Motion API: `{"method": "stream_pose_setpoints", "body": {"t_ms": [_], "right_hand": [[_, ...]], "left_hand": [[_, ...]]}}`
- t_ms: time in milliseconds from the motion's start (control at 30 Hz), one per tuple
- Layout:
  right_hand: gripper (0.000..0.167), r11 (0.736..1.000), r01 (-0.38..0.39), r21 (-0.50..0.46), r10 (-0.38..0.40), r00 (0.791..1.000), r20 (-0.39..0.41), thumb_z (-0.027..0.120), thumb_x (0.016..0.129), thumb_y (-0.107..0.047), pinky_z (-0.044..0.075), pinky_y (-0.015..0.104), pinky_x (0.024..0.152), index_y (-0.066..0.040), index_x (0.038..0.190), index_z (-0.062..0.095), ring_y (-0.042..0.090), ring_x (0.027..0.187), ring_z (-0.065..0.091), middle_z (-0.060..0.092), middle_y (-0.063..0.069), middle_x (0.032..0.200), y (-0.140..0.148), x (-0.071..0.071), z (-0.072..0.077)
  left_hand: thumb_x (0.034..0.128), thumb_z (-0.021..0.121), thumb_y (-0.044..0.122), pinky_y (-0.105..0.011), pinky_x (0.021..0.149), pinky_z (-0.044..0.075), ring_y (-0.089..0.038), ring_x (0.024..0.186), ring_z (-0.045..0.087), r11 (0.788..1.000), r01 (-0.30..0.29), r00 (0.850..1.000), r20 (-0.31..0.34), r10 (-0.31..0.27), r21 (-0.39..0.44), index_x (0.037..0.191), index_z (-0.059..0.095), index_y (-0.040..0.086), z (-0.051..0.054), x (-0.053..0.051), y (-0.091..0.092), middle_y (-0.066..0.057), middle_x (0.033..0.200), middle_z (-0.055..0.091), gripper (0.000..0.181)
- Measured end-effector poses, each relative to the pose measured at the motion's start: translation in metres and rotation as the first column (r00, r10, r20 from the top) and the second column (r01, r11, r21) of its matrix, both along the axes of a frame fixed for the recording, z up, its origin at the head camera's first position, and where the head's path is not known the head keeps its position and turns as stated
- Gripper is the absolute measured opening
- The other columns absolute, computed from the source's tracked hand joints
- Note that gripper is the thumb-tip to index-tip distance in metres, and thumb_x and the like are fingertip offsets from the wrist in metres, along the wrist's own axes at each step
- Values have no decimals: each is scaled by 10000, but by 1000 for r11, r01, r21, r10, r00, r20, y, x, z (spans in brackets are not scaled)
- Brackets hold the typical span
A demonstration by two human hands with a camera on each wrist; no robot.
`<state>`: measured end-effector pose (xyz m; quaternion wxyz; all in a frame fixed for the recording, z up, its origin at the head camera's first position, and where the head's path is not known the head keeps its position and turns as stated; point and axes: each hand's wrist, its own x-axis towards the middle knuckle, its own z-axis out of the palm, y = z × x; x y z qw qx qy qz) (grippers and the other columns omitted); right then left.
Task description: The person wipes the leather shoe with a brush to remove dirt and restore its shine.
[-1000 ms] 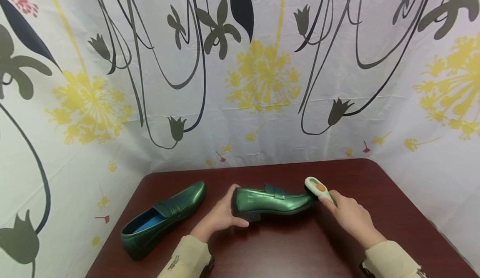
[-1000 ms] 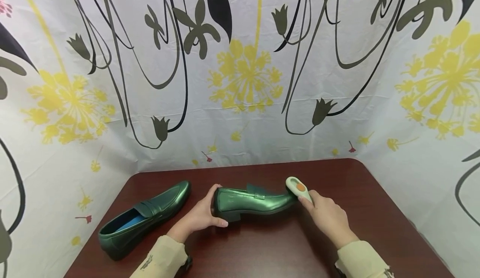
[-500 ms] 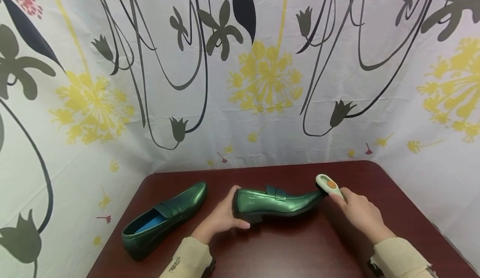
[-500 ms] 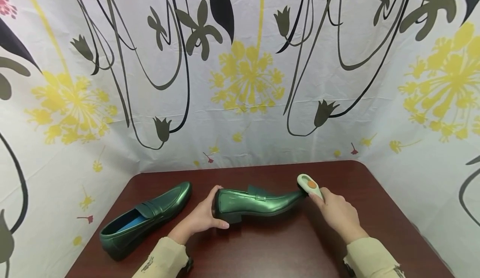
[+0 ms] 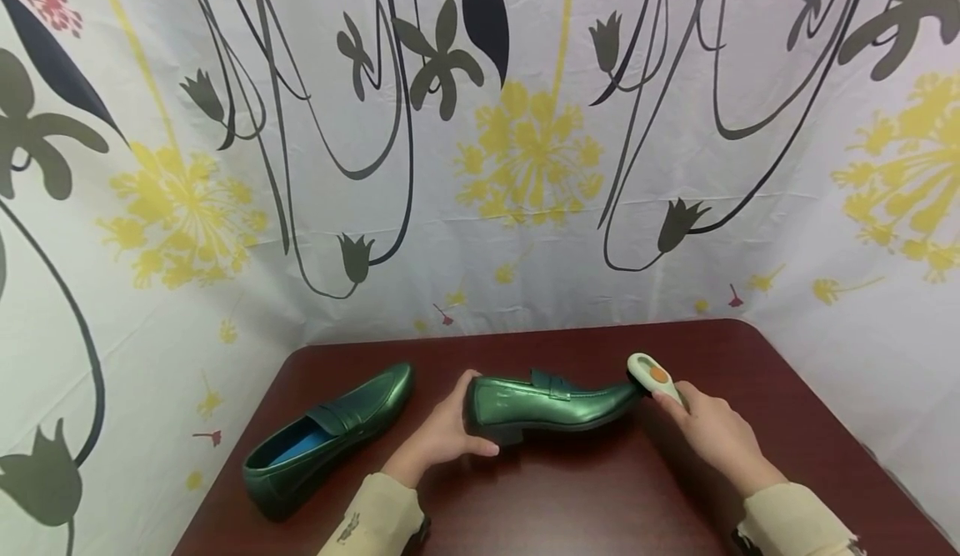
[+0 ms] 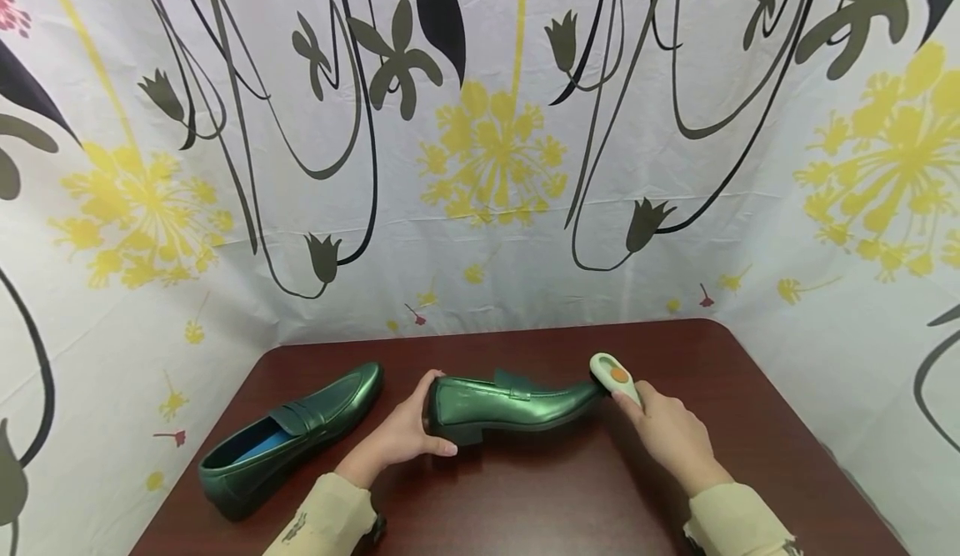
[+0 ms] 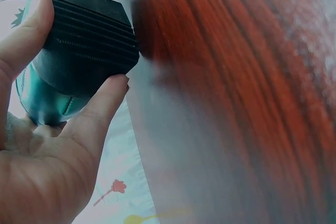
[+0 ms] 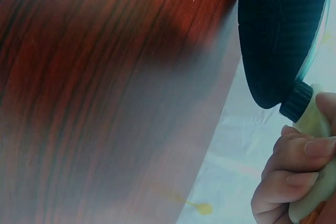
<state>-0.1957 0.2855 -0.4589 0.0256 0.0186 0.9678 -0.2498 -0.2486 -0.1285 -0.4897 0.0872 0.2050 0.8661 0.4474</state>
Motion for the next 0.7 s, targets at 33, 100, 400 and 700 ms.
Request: {"method": "stream_pose_setpoints", "body": {"t_ms": [33,100,400,700], "right_hand": [[815,1000,0,0,0,1000,0,321,986,-732,367,359,541,-35,1385,465,201,693,530,594,50,816,0,0,-1],[813,1000,0,-2,0,1000,3,324,989,-726,368,361,538,-31,1389,461,200,688,531,599,52,817,-1,1,-1],[781,1000,-2,-6,2,1000,-17,343,994,-710,370,358,548,-39,1364,489,197,680,525,583,45,790,-8,6,-1],[670,998,-25,-57,22,998,-57,375,1015,-659,353,338,569,-77,1305,537,174,679,483,524,19,755,-18,13,1]], "left_hand": [[684,952,281,-526,1019,468,-236,1167,555,1000,0,1000,-1,0,0,1484,293,278,0,0,0,-18,1327,558,1036],[682,953,280,-525,1017,468,-235,1165,556,1000,1,1000,-1,-1,2,1481,296,279,0,1,0,-17,1324,560,1035],[682,953,277,-524,1012,471,-231,1162,557,1000,2,1000,4,-2,1,1475,301,297,0,0,0,-8,1319,564,1027],[688,949,278,-531,1014,475,-235,1159,560,1000,-5,1000,-1,5,-7,1472,304,300,-1,0,1,-8,1313,567,1015]]}}
